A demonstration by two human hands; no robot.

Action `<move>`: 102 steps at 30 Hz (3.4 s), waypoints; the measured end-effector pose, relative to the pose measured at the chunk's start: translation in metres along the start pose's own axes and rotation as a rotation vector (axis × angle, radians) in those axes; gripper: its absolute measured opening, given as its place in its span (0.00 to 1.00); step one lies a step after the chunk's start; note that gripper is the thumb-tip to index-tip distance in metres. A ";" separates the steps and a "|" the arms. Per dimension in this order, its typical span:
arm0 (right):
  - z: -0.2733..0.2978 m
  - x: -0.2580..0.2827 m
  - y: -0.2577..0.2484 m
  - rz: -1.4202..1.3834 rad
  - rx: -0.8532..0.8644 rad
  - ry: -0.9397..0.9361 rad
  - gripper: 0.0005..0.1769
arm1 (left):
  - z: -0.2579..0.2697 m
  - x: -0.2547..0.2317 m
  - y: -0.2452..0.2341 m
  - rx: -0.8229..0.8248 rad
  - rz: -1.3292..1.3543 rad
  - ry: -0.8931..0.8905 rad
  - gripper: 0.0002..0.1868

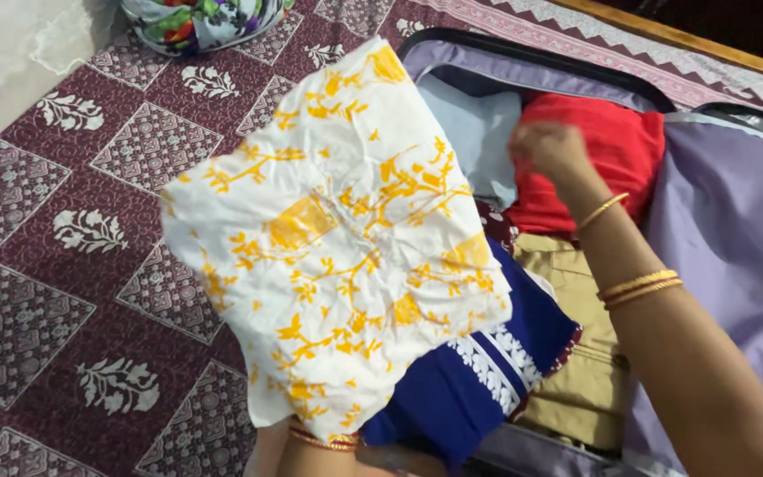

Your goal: The person folds and arranges various garments into an open suitcase. They place folded shirts, pants, and a patterned cloth into the suitcase, then secure the contents with a compression strap.

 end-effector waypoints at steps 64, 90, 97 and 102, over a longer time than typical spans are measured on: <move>0.428 0.039 -0.242 -0.518 -0.508 -0.145 0.29 | -0.038 0.003 0.019 0.043 0.028 0.167 0.25; 0.361 0.100 0.031 -0.882 0.244 0.101 0.37 | -0.082 0.004 0.007 -0.056 0.062 0.180 0.22; 0.316 0.151 0.054 -0.989 0.130 0.094 0.35 | -0.087 -0.019 0.004 -0.090 0.092 0.211 0.21; 0.319 0.149 0.009 -0.982 0.191 0.003 0.33 | -0.088 -0.044 -0.010 -0.124 0.103 0.260 0.21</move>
Point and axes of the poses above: each hand's wrist, its own z-axis away from the middle knuckle, its own y-axis out of the palm, x = y × z, the point moved 1 cm from there along -z, towards the middle knuckle, and after that the axes turned 3 degrees about -z, right-handed, at the moved point
